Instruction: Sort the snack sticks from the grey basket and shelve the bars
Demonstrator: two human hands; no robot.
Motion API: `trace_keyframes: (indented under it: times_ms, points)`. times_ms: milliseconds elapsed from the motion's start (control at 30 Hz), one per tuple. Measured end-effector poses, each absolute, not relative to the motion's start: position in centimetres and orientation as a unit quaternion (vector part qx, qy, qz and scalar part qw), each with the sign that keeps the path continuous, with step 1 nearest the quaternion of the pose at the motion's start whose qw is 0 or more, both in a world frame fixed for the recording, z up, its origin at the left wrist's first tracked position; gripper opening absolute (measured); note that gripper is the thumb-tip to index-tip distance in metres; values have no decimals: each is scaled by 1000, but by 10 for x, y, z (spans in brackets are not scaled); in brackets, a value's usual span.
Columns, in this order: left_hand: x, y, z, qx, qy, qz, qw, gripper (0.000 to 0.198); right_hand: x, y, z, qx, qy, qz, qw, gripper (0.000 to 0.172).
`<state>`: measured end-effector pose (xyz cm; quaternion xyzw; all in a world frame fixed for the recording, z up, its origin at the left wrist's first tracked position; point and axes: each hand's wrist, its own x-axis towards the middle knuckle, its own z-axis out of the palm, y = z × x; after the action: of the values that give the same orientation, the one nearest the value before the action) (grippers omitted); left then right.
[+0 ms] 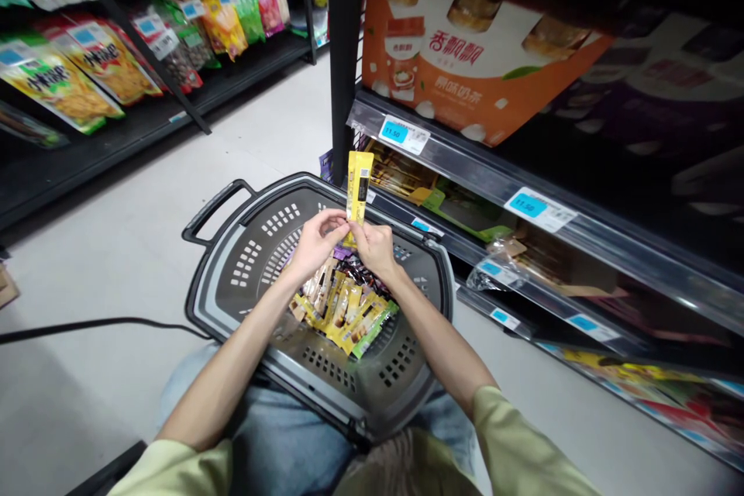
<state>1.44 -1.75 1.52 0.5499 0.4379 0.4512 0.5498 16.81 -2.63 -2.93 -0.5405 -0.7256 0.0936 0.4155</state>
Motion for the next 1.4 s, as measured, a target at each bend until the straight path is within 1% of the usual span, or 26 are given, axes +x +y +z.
trace_keyframes:
  times_ms: [167,300,433,700,1067,1400]
  points:
    - [15,-17,18,560,439,447,542,23,169,-26,-30,-545,-729,92,403,53]
    - [16,-18,17,578,436,424,545,24,173,-25,-27,-538,-721,107,424,49]
    - [15,-18,13,583,430,405,558,26,174,-24,-26,-537,-715,100,436,51]
    - [15,-19,10,611,432,369,551,27,174,-23,-25,-506,-728,65,458,56]
    - [13,-20,9,631,466,353,510,23,172,-25,-28,-477,-731,82,481,52]
    - [13,-21,14,651,462,334,501,20,171,-26,-26,-474,-733,94,479,53]
